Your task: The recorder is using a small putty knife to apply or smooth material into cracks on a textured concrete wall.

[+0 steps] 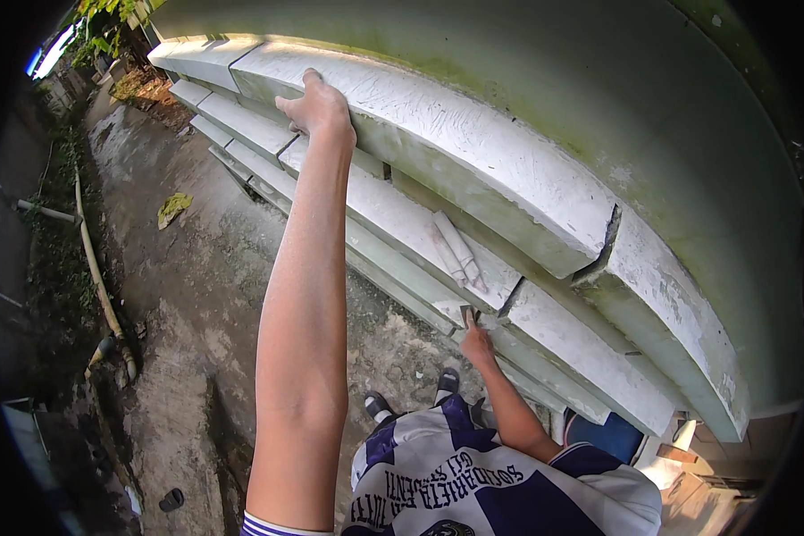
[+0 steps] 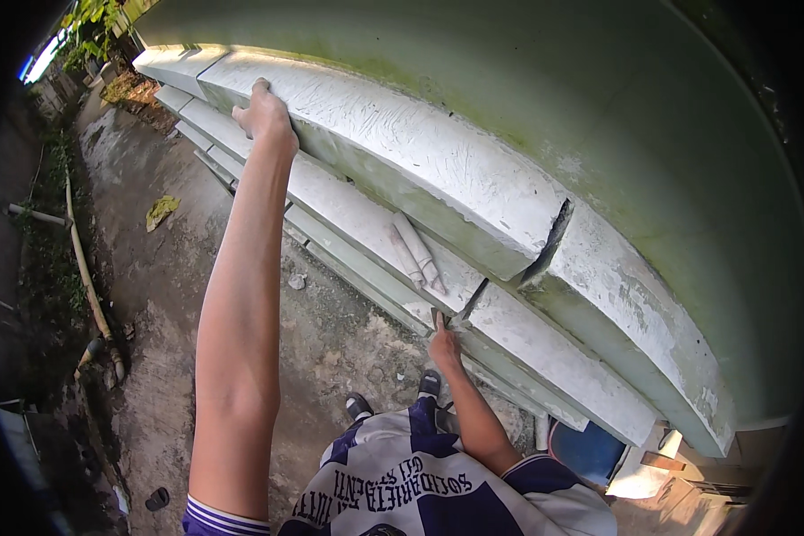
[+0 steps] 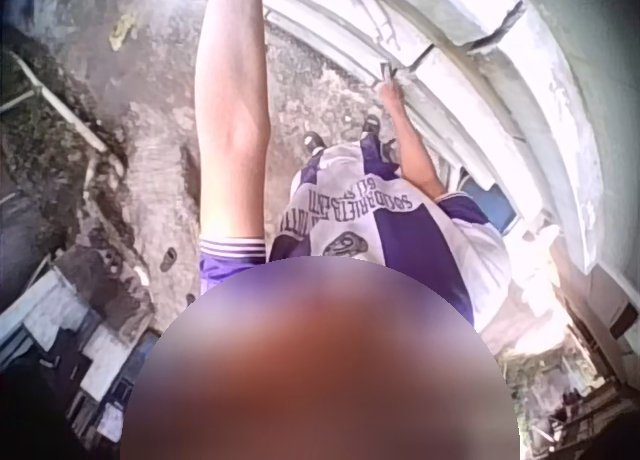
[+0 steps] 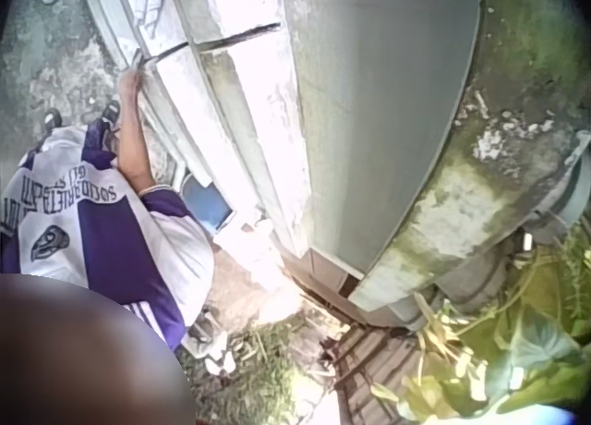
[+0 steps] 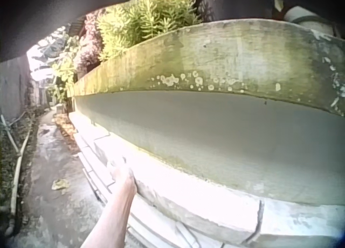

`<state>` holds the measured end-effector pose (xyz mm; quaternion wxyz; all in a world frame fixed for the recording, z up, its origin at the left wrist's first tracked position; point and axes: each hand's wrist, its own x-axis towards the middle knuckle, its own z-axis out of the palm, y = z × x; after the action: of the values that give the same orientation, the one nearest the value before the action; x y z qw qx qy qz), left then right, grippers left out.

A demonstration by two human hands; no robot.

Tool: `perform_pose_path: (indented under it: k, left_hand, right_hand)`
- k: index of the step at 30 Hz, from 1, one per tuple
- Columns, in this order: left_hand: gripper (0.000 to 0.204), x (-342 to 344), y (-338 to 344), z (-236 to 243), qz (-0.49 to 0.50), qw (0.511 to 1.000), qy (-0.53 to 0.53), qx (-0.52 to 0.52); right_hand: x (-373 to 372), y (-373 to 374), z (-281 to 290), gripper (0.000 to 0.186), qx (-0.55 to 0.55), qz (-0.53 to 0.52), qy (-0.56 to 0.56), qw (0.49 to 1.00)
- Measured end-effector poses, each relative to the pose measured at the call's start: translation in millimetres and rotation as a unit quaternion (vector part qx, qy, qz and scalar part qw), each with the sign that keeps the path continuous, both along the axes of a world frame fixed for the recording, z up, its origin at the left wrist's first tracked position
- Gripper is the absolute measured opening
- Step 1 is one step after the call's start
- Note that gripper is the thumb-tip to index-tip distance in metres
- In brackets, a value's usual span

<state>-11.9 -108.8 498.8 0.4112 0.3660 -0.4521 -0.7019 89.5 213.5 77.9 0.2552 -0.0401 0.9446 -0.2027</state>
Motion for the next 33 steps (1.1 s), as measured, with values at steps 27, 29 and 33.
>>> perform_pose_path:
  k: [27, 29, 33]
  left_hand:
    - [0.08, -8.1, 10.9, 3.1, -0.004, 0.999, 0.019, -0.027]
    - [0.081, -6.0, 1.3, 0.5, 0.008, 0.998, 0.038, -0.046]
    - [0.082, -7.9, 4.6, -1.5, 0.011, 0.999, 0.026, -0.023]
  right_hand:
    - [-33.1, 18.5, -42.8, 0.053, 0.006, -0.027, 0.114, 0.993]
    - [-30.5, 12.5, -36.6, 0.053, -0.019, -0.051, 0.13, 0.99]
    - [-18.4, 26.2, -33.1, 0.066, -0.052, -0.014, 0.013, 0.998]
